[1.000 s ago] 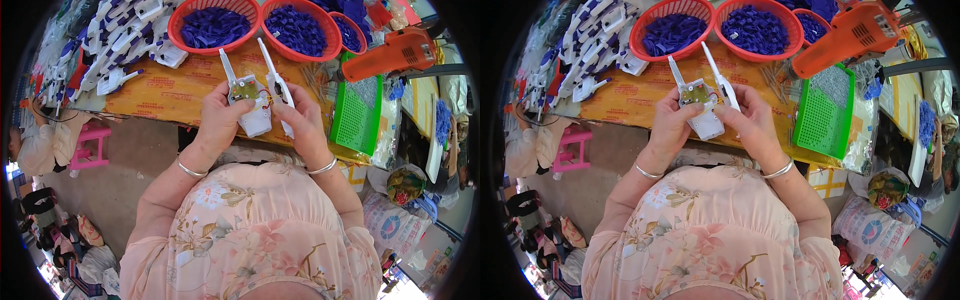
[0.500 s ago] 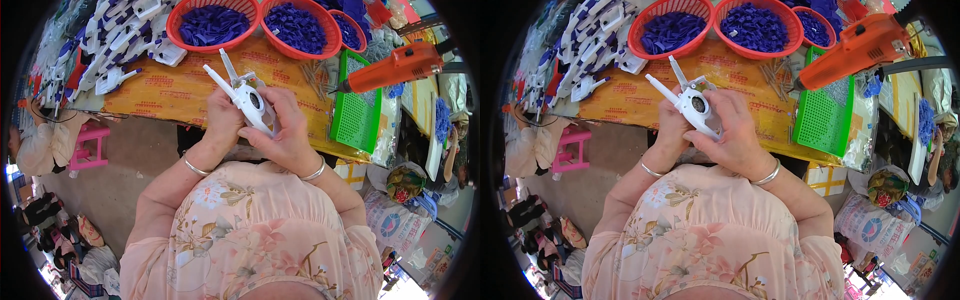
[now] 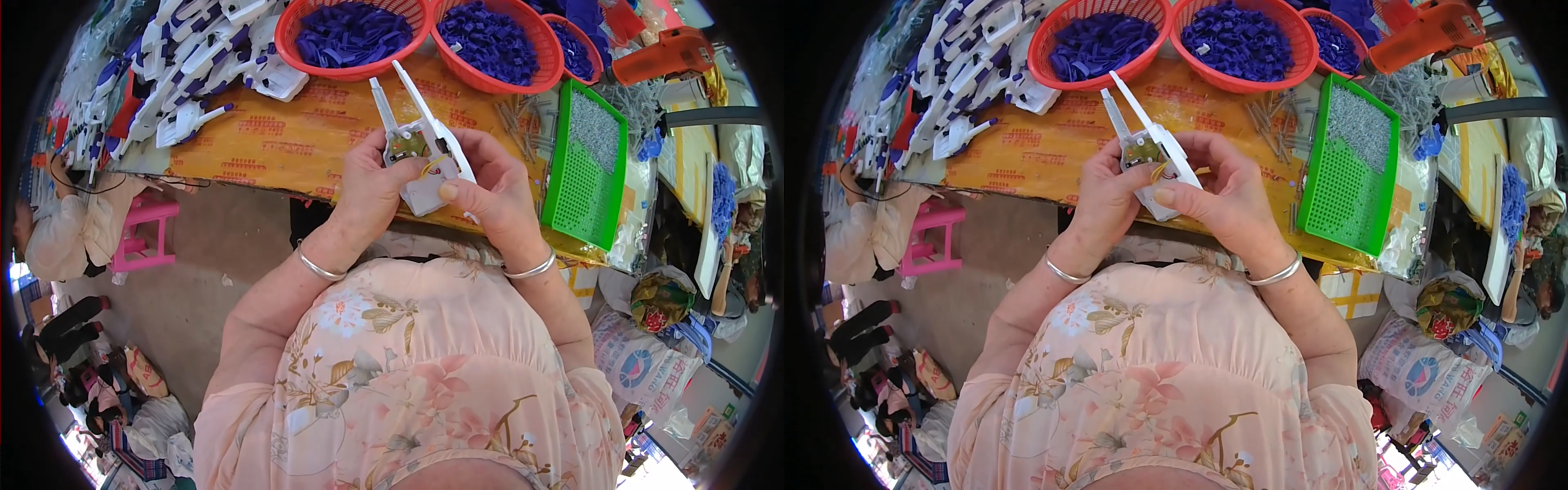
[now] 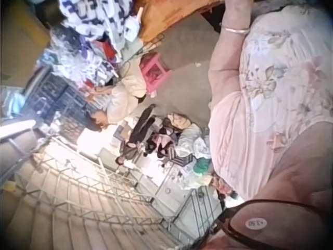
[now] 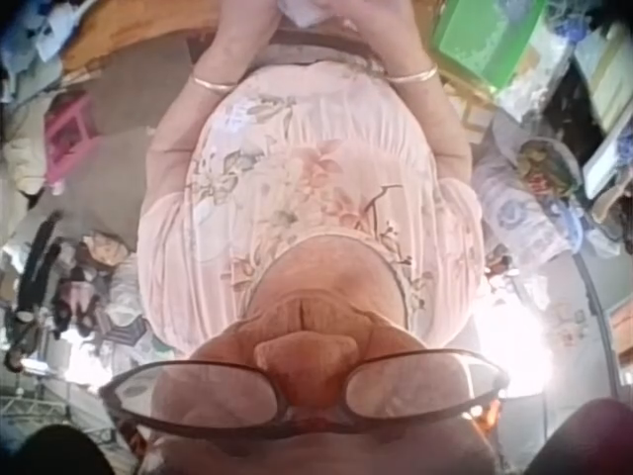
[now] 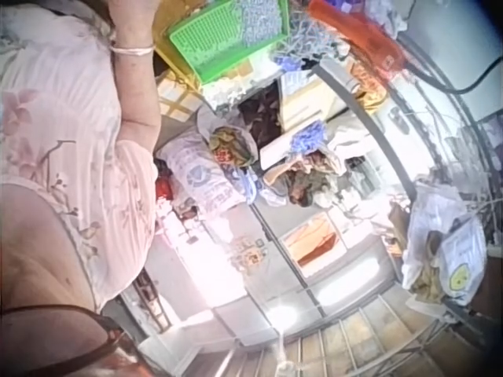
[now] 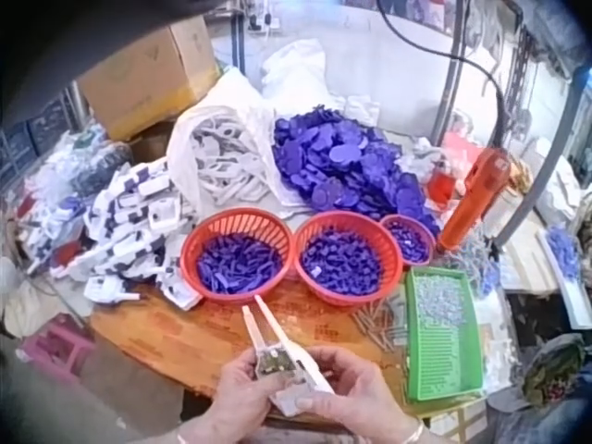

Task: Assembling the internal components and external housing of toy guns using an electric screwdriver.

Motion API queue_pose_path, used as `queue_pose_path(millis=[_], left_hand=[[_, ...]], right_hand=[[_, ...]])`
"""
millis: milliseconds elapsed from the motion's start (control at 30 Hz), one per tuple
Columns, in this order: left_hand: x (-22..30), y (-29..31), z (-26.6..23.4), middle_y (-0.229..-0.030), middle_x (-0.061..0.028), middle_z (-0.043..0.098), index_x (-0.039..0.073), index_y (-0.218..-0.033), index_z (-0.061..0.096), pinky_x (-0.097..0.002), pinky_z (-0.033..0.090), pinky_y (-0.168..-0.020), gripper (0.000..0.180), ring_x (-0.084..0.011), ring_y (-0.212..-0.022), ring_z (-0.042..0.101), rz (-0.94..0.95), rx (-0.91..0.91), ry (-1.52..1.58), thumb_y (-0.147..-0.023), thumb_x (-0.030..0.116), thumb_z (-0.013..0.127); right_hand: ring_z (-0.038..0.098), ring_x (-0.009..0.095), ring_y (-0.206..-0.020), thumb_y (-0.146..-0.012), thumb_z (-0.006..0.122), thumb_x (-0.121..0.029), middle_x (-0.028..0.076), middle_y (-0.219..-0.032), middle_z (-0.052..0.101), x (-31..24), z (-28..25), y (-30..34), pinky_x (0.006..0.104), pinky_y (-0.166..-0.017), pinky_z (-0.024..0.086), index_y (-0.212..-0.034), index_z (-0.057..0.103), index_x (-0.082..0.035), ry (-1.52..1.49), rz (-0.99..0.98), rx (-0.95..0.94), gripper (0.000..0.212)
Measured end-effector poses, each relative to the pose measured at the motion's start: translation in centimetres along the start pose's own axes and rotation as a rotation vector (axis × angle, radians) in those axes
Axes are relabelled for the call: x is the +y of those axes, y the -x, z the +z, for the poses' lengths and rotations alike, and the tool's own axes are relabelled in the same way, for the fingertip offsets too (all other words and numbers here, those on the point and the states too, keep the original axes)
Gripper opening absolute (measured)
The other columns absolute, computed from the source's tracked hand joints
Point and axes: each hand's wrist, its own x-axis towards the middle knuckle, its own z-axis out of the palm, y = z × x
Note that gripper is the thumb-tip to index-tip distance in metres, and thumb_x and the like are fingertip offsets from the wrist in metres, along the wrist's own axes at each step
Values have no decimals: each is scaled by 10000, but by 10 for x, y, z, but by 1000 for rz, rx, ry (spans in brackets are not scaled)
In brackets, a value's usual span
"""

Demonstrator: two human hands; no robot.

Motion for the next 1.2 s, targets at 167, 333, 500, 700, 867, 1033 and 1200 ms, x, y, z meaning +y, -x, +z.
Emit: queue_pose_path(millis=[167,333,500,700,867,1033,1200], left_hand=[[0,0,2,-1011,-90,613,-23,-1104,528,-305,511,-795,334,-161,-887,612,15,38,12,-777,-72,572],[-4,-1,0,-1010,-90,616,-24,-1101,533,-306,509,-802,324,-163,-892,612,33,41,22,-783,-70,575],[-2,-2,6,-981,-77,624,-11,-1073,550,-287,508,-767,291,-148,-866,612,36,80,76,-789,-59,590],[0,-3,7,-959,-63,626,-5,-1054,559,-275,517,-732,272,-136,-837,617,52,113,114,-790,-58,599],[4,-2,14,-951,-62,622,-7,-1058,556,-275,524,-731,265,-138,-831,620,41,120,133,-801,-58,598],[6,-1,17,-960,-69,613,-12,-1075,547,-287,522,-741,269,-147,-838,618,-8,131,167,-809,-46,573],[10,-4,4,-1035,-85,593,-24,-1138,510,-326,476,-847,384,-174,-936,591,-102,-13,336,-757,-61,523]], right_hand=[[582,133,-918,-682,796,-132,80,-1045,574,4,0,1,258,-759,514,-1190,486,10,98,-89,23,612],[545,153,-981,-698,755,-103,96,-1078,543,6,-1,2,289,-823,490,-1196,480,9,97,-60,26,579],[502,201,-1027,-672,720,-85,115,-1095,514,20,-4,3,328,-882,434,-1182,482,24,312,-147,26,574],[514,252,-981,-640,734,-109,141,-1055,514,13,8,5,351,-856,432,-1163,492,26,554,-240,64,592],[506,328,-955,-618,752,-122,185,-1043,503,22,14,0,382,-830,439,-1162,466,31,812,-542,202,633],[492,309,-970,-622,750,-138,175,-1053,483,30,15,-5,377,-841,431,-1162,463,30,774,-527,227,634],[486,285,-970,-635,740,-143,153,-1045,469,36,10,-6,359,-851,425,-1174,466,11,654,-450,199,623]])
